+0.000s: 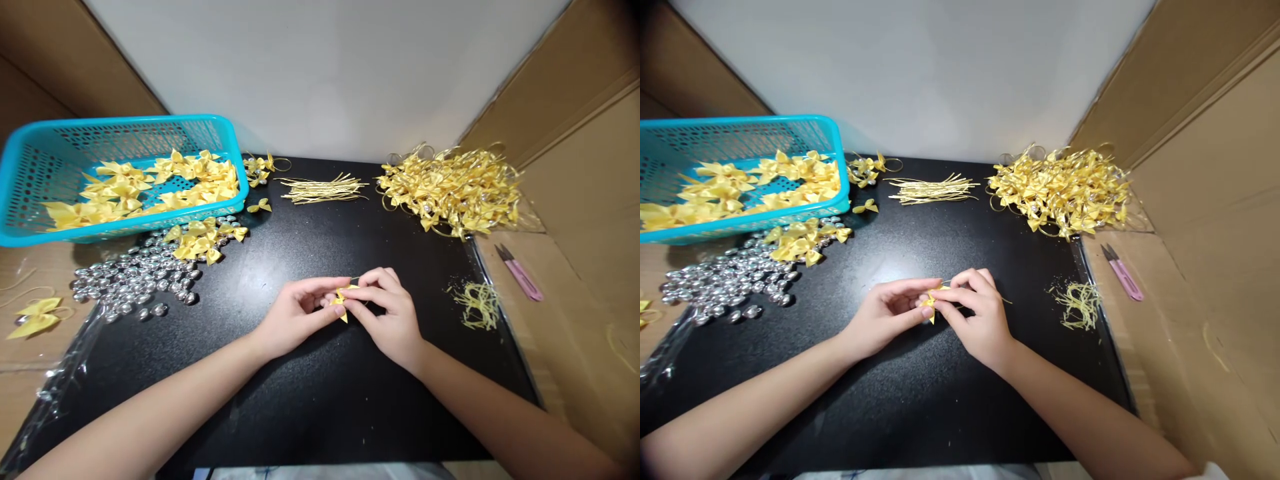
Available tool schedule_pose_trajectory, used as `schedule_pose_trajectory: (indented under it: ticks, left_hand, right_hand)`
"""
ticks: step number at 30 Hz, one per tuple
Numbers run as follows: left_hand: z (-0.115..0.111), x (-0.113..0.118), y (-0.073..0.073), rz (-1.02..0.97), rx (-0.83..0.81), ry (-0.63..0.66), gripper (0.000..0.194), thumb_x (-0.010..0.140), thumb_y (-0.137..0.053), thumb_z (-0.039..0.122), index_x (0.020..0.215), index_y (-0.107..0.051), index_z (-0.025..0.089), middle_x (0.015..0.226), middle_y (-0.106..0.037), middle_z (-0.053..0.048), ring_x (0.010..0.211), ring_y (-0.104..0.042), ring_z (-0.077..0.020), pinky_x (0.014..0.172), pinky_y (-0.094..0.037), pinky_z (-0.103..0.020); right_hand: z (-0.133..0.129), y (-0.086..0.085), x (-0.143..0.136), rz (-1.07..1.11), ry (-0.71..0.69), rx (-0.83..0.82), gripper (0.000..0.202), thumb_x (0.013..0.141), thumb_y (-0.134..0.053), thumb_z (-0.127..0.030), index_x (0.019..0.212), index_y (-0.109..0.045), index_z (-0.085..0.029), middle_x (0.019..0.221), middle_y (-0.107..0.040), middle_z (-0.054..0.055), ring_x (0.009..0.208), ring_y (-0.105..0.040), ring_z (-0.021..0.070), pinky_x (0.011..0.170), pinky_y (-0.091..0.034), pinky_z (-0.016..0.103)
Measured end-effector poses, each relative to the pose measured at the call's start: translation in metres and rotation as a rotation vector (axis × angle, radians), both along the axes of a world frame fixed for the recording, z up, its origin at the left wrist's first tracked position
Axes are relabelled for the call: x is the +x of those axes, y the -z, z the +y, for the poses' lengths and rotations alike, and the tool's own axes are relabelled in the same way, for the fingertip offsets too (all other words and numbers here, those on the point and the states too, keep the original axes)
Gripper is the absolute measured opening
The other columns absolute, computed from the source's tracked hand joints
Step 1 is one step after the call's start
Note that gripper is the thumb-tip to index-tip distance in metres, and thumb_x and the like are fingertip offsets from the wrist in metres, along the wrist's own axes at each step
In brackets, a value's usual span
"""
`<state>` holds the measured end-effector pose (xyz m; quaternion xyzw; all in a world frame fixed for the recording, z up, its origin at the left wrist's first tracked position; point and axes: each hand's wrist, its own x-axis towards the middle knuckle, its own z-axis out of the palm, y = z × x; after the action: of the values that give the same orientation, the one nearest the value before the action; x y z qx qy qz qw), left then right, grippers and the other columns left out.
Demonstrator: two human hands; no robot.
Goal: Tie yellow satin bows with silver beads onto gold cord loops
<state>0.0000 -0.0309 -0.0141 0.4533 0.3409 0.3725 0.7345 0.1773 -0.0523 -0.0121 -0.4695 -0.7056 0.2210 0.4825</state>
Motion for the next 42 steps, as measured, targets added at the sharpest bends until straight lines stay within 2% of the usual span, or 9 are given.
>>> schedule_pose_trajectory:
  ticks: [7, 11, 15, 19, 24, 30, 37, 42]
  left_hand:
    - [0.0010, -0.0010, -0.0013, 0.005, -0.053, 0.049, 0.040, 0.074, -0.078, 0.016, 0.113, -0.072, 0.021, 0.097, -0.075, -0.005, 0.083, -0.065, -0.0133, 0.081, -0.052, -0.027]
    - [0.0010, -0.0019, 0.0003, 0.055, -0.010, 0.079, 0.043, 0.076, -0.076, 0.019, 0.119, -0.070, 0.019, 0.092, -0.074, -0.006, 0.079, -0.064, -0.0141, 0.075, -0.051, -0.027]
    - [0.0013, -0.0022, 0.0014, 0.107, 0.037, 0.088, 0.043, 0.078, -0.074, 0.020, 0.121, -0.069, 0.020, 0.092, -0.073, -0.006, 0.077, -0.061, -0.0130, 0.073, -0.050, -0.026]
    - [0.0019, -0.0020, 0.0020, 0.067, 0.029, 0.081, 0.042, 0.079, -0.073, 0.019, 0.121, -0.069, 0.022, 0.090, -0.071, -0.004, 0.075, -0.058, -0.0104, 0.072, -0.048, -0.023]
    - [0.0020, -0.0018, 0.0037, 0.006, 0.009, 0.074, 0.041, 0.079, -0.074, 0.018, 0.119, -0.070, 0.025, 0.082, -0.068, 0.000, 0.071, -0.055, -0.0076, 0.069, -0.046, -0.020]
    - [0.0023, -0.0023, 0.0048, 0.035, 0.016, 0.077, 0.043, 0.079, -0.074, 0.018, 0.121, -0.068, 0.022, 0.085, -0.071, -0.003, 0.074, -0.058, -0.0099, 0.071, -0.048, -0.024]
    - [0.0020, -0.0009, 0.0035, 0.033, 0.019, 0.067, 0.041, 0.079, -0.073, 0.016, 0.119, -0.069, 0.024, 0.097, -0.075, -0.004, 0.077, -0.062, -0.0097, 0.075, -0.050, -0.023]
    - [0.0013, -0.0008, 0.0037, 0.029, 0.024, 0.068, 0.038, 0.080, -0.073, 0.016, 0.117, -0.071, 0.025, 0.101, -0.076, -0.004, 0.084, -0.066, -0.0111, 0.078, -0.051, -0.022]
  right_hand:
    - [0.0002, 0.0002, 0.0001, 0.006, -0.031, -0.017, 0.014, 0.081, -0.071, -0.013, 0.083, -0.076, -0.027, 0.077, -0.057, 0.001, 0.078, -0.051, 0.0156, 0.071, -0.044, 0.031]
    - [0.0015, -0.0013, 0.0019, 0.042, -0.042, -0.082, 0.010, 0.082, -0.071, -0.016, 0.078, -0.073, -0.025, 0.074, -0.057, 0.000, 0.076, -0.052, 0.0154, 0.070, -0.044, 0.031]
    - [0.0019, -0.0035, 0.0045, 0.084, -0.044, -0.014, 0.009, 0.084, -0.070, -0.019, 0.076, -0.071, -0.023, 0.071, -0.058, 0.000, 0.073, -0.053, 0.0150, 0.068, -0.043, 0.031]
    - [0.0021, -0.0035, 0.0049, 0.103, -0.049, 0.011, 0.005, 0.083, -0.071, -0.020, 0.081, -0.072, -0.025, 0.073, -0.060, 0.000, 0.074, -0.054, 0.0155, 0.068, -0.044, 0.031]
    - [0.0030, -0.0010, 0.0037, 0.084, -0.061, -0.050, 0.010, 0.081, -0.073, -0.021, 0.090, -0.074, -0.026, 0.078, -0.060, 0.001, 0.077, -0.055, 0.0160, 0.070, -0.046, 0.032]
    - [0.0031, 0.0004, 0.0029, 0.090, -0.052, -0.074, 0.013, 0.080, -0.072, -0.012, 0.082, -0.074, -0.025, 0.077, -0.059, 0.000, 0.077, -0.054, 0.0146, 0.071, -0.046, 0.030]
    - [0.0024, 0.0005, 0.0028, 0.080, -0.043, -0.060, 0.012, 0.082, -0.070, -0.012, 0.081, -0.072, -0.024, 0.078, -0.061, 0.001, 0.079, -0.055, 0.0155, 0.071, -0.046, 0.031]
    - [0.0024, -0.0021, 0.0030, 0.074, -0.120, 0.020, 0.014, 0.084, -0.068, -0.012, 0.080, -0.069, -0.025, 0.080, -0.066, 0.000, 0.082, -0.057, 0.0161, 0.076, -0.046, 0.033]
